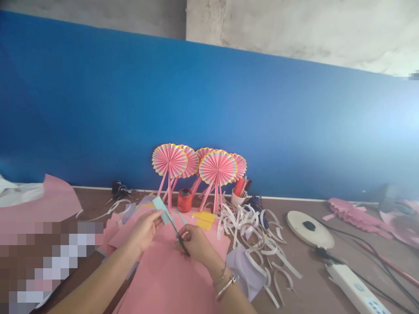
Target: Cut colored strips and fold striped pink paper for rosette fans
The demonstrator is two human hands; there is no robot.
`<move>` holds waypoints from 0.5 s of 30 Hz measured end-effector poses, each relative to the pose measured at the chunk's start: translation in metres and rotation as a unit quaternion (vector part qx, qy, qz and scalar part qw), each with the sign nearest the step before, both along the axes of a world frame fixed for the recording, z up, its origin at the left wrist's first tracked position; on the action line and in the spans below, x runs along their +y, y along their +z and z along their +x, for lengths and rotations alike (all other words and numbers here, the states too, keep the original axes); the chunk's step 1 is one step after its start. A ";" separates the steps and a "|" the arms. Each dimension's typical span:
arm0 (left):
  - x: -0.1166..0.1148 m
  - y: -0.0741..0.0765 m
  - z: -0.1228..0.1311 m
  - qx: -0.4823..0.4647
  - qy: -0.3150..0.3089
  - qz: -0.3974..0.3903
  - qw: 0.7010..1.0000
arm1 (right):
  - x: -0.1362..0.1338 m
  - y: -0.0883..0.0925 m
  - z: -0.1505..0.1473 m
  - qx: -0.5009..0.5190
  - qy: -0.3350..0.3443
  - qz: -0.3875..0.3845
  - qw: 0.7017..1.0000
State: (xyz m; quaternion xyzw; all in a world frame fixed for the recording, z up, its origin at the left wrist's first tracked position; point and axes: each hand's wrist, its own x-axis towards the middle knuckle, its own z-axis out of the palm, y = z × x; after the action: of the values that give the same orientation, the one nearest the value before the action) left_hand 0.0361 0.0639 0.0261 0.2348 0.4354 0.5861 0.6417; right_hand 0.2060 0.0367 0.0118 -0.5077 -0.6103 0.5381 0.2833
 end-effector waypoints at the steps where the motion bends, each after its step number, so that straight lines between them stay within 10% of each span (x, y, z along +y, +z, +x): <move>1: 0.000 0.000 0.000 0.000 -0.001 0.000 1.000 | 0.000 0.000 0.000 0.001 0.000 -0.001 1.000; 15: -0.006 -0.001 0.007 -0.005 -0.042 -0.007 0.999 | -0.001 0.003 -0.003 0.020 -0.015 -0.017 1.000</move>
State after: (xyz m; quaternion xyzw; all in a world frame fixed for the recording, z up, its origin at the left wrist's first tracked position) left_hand 0.0428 0.0583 0.0249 0.2459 0.4261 0.5569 0.6692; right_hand 0.2033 0.0360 0.0144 -0.5110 -0.5875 0.5539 0.2948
